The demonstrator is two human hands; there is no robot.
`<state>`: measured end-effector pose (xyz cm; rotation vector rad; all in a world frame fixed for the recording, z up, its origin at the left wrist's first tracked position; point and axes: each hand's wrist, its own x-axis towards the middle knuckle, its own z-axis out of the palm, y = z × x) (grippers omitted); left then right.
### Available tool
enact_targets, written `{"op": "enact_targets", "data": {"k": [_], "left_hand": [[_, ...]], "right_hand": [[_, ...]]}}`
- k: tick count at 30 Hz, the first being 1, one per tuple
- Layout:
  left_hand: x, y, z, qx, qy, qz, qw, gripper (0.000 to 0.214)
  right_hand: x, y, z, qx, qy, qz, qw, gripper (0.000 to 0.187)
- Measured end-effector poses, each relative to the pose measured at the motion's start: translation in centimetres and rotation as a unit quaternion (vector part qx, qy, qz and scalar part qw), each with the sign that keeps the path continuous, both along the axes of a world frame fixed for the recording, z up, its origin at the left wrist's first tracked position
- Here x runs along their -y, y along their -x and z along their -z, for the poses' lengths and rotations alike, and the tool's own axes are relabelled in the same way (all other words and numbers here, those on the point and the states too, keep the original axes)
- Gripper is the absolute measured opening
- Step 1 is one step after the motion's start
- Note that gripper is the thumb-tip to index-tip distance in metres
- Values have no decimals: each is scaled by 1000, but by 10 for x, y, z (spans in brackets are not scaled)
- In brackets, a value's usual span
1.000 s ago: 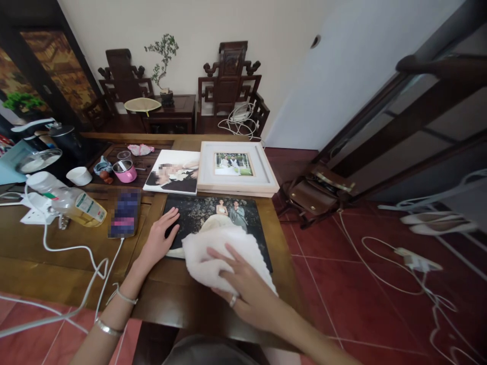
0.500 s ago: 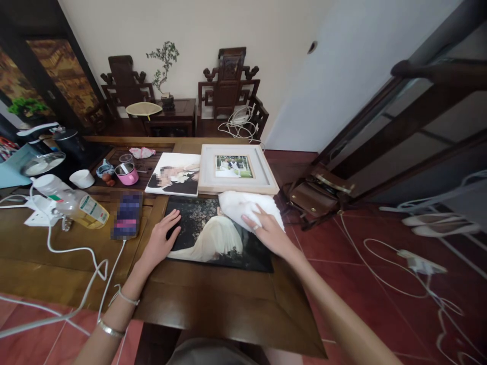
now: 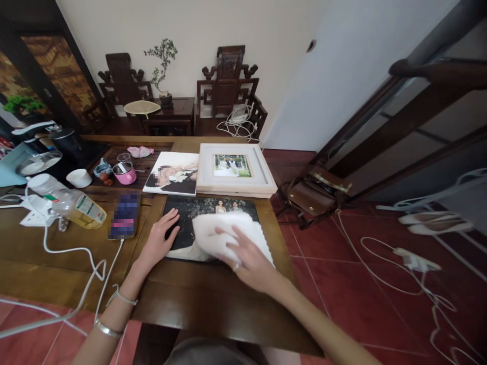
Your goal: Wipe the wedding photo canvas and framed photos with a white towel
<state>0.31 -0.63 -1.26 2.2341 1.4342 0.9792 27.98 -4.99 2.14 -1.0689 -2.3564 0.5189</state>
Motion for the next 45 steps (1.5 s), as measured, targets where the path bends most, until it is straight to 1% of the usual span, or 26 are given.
{"op": "enact_targets", "data": {"k": [2, 4, 5, 7, 9, 12, 15, 17, 19, 21, 23, 25, 26, 28, 30, 31, 32, 33, 34, 36, 39, 42, 44, 45], "left_hand": [[0, 0, 1, 1, -5, 1, 1000, 35], [-1, 1, 2, 1, -8, 4, 1000, 36], [-1, 1, 2, 1, -8, 5, 1000, 36], [-1, 1, 2, 0, -6, 6, 1000, 37], [0, 1, 1, 1, 2, 4, 1000, 38], [2, 1, -2, 1, 18, -2, 1000, 40], [3, 1, -4, -6, 26, 2, 1000, 40], [3, 1, -4, -14, 30, 8, 999, 39], [3, 1, -3, -19, 33, 12, 999, 39], [2, 0, -3, -15, 31, 11, 999, 38], [2, 0, -4, -3, 31, 8, 999, 39], [3, 0, -7, 20, 38, 2, 999, 40], [3, 0, -9, 39, 41, -2, 998, 41], [5, 1, -14, 86, 41, -13, 995, 42], [7, 2, -18, 126, 29, -25, 991, 44], [8, 2, -19, 137, 23, -28, 990, 45], [9, 2, -19, 139, 21, -28, 990, 46], [9, 2, -18, 131, 22, -25, 991, 47], [9, 2, -16, 113, 25, -20, 993, 47], [9, 2, -12, 58, 36, -2, 998, 46], [9, 1, -7, -14, 42, 14, 999, 44], [8, 0, -5, -37, 33, 10, 999, 42], [7, 0, -5, -38, 24, 7, 999, 41], [6, -1, -5, -37, 20, 6, 999, 41]], "right_hand": [[-29, 5, 2, 1, 0, 51, 999, 29], [-52, 13, 2, 3, 5, 93, 996, 31], [-59, 19, 2, 4, 4, 103, 995, 32], [-62, 32, 1, 14, -4, 86, 996, 32], [-47, 45, 1, 22, -10, 39, 999, 29], [-4, 56, 0, 5, 5, -31, 999, 25], [36, 52, -6, -7, 42, -88, 995, 27], [46, 43, -10, -3, 67, -97, 993, 29], [38, 34, -11, 1, 73, -65, 995, 28], [18, 28, -10, 3, 55, -9, 998, 28], [-6, 30, -7, 9, 34, 41, 999, 30], [-24, 40, -5, 26, 19, 58, 998, 31], [-28, 48, -5, 36, 16, 47, 998, 30], [-28, 64, -5, 46, 11, -17, 999, 27], [-17, 75, -7, 39, 7, -107, 993, 24], [-10, 78, -9, 32, 7, -141, 989, 23], [-3, 79, -10, 24, 10, -159, 987, 23], [4, 76, -12, 16, 16, -163, 986, 22], [9, 72, -14, 9, 26, -152, 988, 22], [17, 57, -16, -4, 48, -108, 993, 23], [20, 27, -8, -24, 45, -12, 999, 26], [12, -1, 7, -39, 29, 94, 994, 31], [-1, -10, 13, -40, 52, 150, 987, 36], [-10, -10, 15, -44, 72, 172, 981, 40]]}}
